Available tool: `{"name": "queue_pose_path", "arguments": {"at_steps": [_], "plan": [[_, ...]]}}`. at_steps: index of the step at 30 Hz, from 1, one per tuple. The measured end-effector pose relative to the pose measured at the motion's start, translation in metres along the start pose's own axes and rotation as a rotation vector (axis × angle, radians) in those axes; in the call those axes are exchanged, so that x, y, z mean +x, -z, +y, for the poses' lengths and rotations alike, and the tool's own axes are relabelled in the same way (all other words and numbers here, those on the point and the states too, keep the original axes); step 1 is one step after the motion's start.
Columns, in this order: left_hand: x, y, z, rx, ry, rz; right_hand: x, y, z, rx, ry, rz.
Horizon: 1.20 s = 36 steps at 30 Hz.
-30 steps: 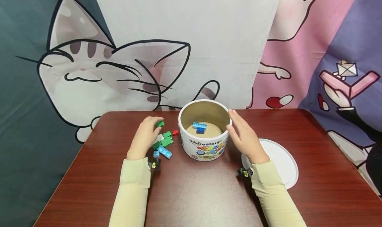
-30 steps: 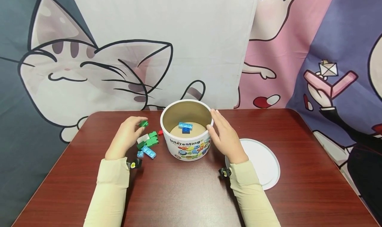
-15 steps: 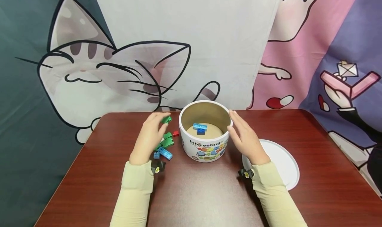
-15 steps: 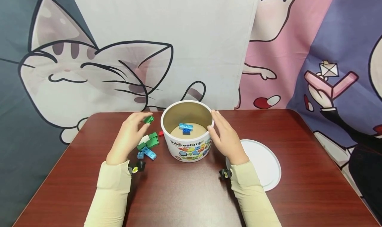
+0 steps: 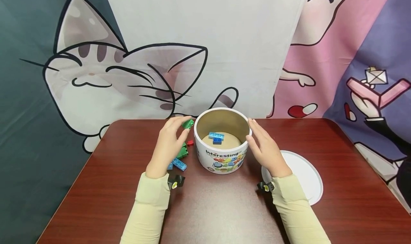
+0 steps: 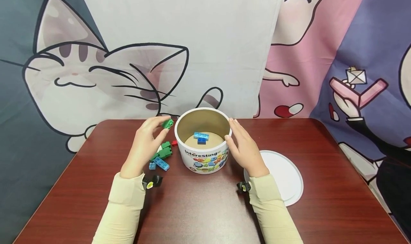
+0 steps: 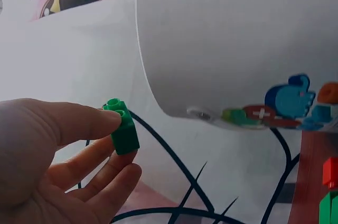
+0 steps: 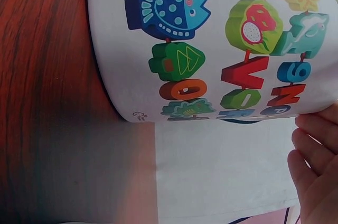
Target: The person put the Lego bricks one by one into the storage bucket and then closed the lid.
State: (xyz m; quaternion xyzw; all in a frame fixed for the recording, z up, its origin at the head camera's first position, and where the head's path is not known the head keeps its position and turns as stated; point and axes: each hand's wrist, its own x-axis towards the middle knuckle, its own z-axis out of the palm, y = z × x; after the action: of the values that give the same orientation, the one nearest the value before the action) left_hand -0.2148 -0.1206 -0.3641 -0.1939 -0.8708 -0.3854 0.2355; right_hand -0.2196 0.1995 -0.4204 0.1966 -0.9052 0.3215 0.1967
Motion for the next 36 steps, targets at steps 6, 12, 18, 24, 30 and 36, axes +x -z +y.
{"name": "queue_pose_path", "arguments": {"at_steps": [6,12,18,24,30,36], "plan": [[0.000,-0.011,0.007,-0.035,-0.030,0.016,0.001,-0.001,0.001,0.000,-0.004,0.001],[0.006,-0.026,0.016,-0.055,-0.067,-0.020,-0.001,0.000,0.001,0.005,-0.001,0.009],[0.022,-0.037,0.024,-0.058,-0.076,-0.084,-0.001,0.000,0.001,0.005,0.008,0.013],[0.042,-0.045,0.030,-0.025,-0.032,-0.231,-0.001,0.000,0.002,0.005,0.006,0.011],[0.060,-0.060,0.033,0.099,0.006,-0.424,-0.001,0.000,0.001,0.011,0.004,0.012],[0.071,-0.072,0.038,0.095,0.077,-0.523,-0.001,0.000,0.001,0.010,0.002,0.004]]}}
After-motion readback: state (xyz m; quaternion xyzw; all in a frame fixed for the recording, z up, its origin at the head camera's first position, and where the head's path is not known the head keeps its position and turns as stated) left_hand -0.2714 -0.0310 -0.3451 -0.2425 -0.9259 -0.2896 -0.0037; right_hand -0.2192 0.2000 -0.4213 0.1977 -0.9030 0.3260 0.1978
